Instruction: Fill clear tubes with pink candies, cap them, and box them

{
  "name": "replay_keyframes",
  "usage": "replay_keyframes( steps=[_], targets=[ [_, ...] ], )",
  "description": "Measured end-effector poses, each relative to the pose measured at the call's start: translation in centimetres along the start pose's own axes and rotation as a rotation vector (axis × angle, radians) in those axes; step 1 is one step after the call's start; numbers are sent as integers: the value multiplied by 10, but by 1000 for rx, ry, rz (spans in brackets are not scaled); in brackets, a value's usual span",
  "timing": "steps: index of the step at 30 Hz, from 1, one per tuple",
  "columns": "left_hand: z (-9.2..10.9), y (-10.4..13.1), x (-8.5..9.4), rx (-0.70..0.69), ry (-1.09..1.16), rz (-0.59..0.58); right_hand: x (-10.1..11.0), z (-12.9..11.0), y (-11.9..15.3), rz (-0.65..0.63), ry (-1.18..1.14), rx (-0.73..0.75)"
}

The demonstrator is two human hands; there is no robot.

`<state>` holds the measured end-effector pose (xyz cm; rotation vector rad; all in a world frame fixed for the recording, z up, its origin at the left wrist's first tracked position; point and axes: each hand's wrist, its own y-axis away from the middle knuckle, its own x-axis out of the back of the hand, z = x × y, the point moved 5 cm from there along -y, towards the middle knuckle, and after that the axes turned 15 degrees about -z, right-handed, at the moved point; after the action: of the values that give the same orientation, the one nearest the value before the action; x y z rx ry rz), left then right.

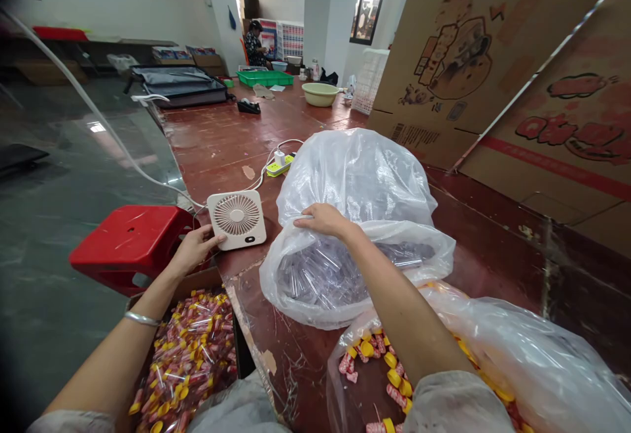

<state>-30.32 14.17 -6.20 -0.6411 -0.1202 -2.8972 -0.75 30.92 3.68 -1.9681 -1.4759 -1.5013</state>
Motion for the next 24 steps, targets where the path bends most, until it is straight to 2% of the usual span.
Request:
replay_keyframes(
  steps=[6, 15, 21, 23, 24],
  targets=[
    [-3, 4, -4, -2, 45, -39, -3, -1, 1, 21, 57, -12],
    [6, 5, -2, 11, 53, -76, -7, -5, 7, 62, 147, -50],
    [11, 9, -1, 27, 31, -25, -6, -14, 14, 84, 194, -12],
    [17, 17, 4, 37, 5, 29, -3, -18, 21, 107, 208, 10],
    [22, 24, 6, 42, -18, 93, -1, -20, 26, 123, 216, 21]
  ],
)
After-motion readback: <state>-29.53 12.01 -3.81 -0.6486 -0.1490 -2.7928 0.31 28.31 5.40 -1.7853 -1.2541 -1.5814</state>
